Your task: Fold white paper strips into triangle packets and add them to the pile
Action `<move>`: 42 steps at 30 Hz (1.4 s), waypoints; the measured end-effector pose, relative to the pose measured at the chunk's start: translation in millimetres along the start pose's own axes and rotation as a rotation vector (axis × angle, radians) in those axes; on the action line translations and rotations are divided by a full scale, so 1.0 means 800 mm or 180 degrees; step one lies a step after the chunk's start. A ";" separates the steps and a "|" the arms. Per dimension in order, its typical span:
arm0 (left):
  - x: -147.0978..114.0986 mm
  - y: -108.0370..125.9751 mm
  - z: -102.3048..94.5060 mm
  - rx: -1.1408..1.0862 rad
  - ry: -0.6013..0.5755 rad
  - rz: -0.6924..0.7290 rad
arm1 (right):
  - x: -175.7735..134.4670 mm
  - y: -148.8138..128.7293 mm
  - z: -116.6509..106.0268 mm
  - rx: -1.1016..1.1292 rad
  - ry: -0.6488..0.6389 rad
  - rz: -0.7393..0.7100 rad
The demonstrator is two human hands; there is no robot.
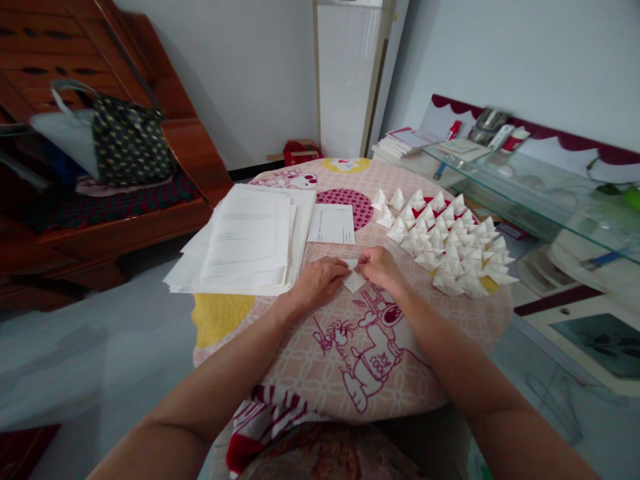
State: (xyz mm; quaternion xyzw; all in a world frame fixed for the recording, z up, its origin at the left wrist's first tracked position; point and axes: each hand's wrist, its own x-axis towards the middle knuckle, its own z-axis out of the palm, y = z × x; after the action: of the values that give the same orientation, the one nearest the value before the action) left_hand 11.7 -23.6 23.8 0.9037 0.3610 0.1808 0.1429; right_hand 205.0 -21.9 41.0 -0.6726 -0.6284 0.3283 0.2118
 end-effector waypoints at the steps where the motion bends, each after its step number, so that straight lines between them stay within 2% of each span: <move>1: 0.006 -0.001 0.000 -0.0066 -0.0003 -0.0195 | 0.001 0.000 0.002 -0.0057 0.0003 0.0059; 3: 0.020 -0.003 0.000 -0.0040 0.0066 -0.0757 | 0.002 0.000 0.002 -0.0036 -0.0011 0.0206; 6: 0.042 -0.002 0.001 0.0072 0.0008 -0.1237 | 0.002 0.000 0.000 0.0039 -0.0046 0.0306; 13: 0.065 0.005 -0.003 0.0099 -0.0287 -0.1794 | 0.003 0.002 0.002 0.0109 0.0013 0.0281; 30: 0.039 -0.039 -0.010 -0.1029 0.0075 -0.1360 | 0.001 0.003 0.001 0.0146 0.0024 0.0326; 34: 0.037 -0.041 -0.007 -0.0910 0.0135 -0.1289 | 0.004 0.009 0.002 0.0195 0.0016 0.0249; 38: 0.034 -0.032 -0.004 -0.0662 0.0236 -0.0956 | 0.006 0.013 0.003 0.0192 -0.0014 0.0246; 42: 0.034 -0.025 -0.002 -0.0366 0.0141 -0.0842 | 0.003 0.012 0.001 0.0255 -0.0060 0.0216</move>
State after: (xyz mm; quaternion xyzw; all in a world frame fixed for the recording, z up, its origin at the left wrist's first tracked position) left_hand 17.0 9.6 23.6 0.8343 0.4690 0.2006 0.2090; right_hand 211.1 -20.8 33.2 -0.6815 -0.5935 0.3665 0.2214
